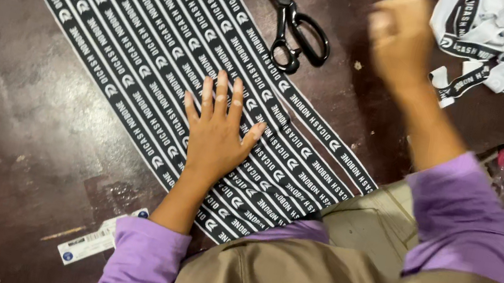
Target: The person uses scissors to cut a long strip of black and white patterned fabric on a wooden table. They repeatedly cut the fabric into smaller pieces, occasionally adjusting the fabric's position to continue cutting.
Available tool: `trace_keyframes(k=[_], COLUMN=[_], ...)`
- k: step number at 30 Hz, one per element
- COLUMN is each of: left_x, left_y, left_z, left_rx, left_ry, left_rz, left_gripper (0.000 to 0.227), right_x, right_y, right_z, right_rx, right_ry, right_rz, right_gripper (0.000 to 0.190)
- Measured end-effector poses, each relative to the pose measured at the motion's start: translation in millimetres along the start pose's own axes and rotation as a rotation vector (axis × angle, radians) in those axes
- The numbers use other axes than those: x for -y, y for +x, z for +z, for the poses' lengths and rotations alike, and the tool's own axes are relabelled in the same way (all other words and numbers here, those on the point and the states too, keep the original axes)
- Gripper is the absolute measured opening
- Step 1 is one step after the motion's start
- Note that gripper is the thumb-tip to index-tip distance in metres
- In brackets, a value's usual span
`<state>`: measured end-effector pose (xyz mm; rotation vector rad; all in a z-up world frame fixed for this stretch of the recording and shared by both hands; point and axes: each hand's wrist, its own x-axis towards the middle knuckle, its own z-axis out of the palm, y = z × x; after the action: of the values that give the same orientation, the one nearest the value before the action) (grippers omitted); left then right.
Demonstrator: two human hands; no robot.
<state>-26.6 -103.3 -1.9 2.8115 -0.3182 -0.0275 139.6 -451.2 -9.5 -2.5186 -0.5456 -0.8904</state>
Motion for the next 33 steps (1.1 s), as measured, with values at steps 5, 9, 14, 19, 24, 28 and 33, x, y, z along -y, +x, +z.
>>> trace_keyframes(k=[5, 9, 14, 19, 24, 28, 33], left_x=[1, 2, 5, 6, 7, 9, 7], left_y=[0, -1, -3, -5, -5, -2, -3], left_z=[1, -2, 7, 6, 9, 10, 11], left_rx=[-0.011, 0.048, -0.068, -0.096, -0.117, -0.044, -0.067], left_ry=[0.026, -0.001, 0.011, 0.012, 0.022, -0.140, -0.123], left_rz=[0.007, -0.016, 0.022, 0.025, 0.014, 0.028, 0.047], left_gripper=[0.086, 0.086, 0.085, 0.086, 0.088, 0.088, 0.087], right_x=[116, 117, 115, 76, 71, 91, 113], right_y=[17, 23, 41, 49, 14, -27, -59], right_z=[36, 47, 46, 9, -44, -77, -79], right_rx=[0.513, 0.529, 0.837, 1.179, 1.235, 0.891, 0.764], right_ry=[-0.063, -0.229, -0.202, -0.338, 0.073, 0.734, 0.863], right_rz=[0.134, 0.083, 0.245, 0.405, 0.887, 1.082, 1.017], right_gripper=[0.039, 0.046, 0.047, 0.055, 0.024, 0.027, 0.029])
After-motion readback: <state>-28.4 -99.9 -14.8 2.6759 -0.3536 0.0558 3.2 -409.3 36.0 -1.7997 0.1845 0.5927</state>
